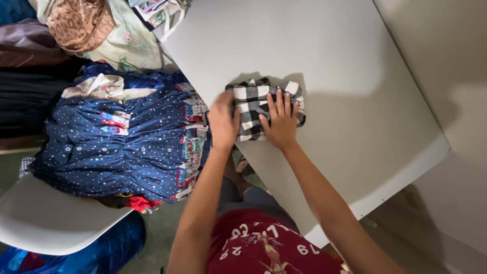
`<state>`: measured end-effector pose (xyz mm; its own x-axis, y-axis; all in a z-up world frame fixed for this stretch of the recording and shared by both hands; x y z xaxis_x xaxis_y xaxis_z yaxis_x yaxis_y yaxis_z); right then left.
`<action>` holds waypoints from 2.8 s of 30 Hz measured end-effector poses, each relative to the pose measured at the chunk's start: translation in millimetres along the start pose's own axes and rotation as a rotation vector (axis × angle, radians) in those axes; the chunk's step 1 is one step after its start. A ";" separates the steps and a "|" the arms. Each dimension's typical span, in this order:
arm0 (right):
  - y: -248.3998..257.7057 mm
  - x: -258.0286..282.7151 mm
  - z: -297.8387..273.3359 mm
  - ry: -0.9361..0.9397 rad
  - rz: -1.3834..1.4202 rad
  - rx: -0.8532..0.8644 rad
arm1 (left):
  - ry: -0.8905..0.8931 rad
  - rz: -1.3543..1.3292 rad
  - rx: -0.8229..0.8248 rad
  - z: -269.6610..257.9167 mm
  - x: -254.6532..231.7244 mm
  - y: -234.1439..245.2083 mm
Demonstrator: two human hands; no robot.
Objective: The person folds several garments one by one on a white table, including a checkered top, a red cloth, a striped garment, a floral dress, a white cloth, and a checkered shirt. Each item is smoothed, folded into a compact rectangle, and placed on a growing stack.
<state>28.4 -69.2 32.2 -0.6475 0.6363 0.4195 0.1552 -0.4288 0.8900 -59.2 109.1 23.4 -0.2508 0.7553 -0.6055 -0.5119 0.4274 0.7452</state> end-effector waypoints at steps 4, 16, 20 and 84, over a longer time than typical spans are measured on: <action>-20.3 -16.2 -10.2 -0.045 0.044 0.015 | -0.239 0.300 0.269 -7.2 -13.5 -15.2; 21.8 -134.0 -6.0 -0.774 0.992 -0.104 | -0.081 0.186 0.350 -34.1 -13.3 -23.4; 23.5 -94.7 11.4 -0.819 1.228 0.194 | 0.060 0.053 0.457 -60.6 -31.5 -23.5; 2.8 -6.1 -30.9 -0.751 1.571 -0.081 | 0.747 -1.252 0.394 -14.1 -14.4 -25.5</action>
<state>9.8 -94.1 26.5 0.5309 -0.2576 0.8074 0.1931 -0.8908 -0.4113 -54.1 80.2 9.2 -0.2423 -0.5537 -0.7967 -0.4893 0.7788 -0.3925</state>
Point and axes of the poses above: each hand's wrist, its own z-axis towards the middle knuckle, its own y-axis out of the back of the hand, x = y × z, the point moved 2 cm from there along z, towards the middle knuckle, and after that the axes turned 8 degrees about z, right-handed, at the moved point
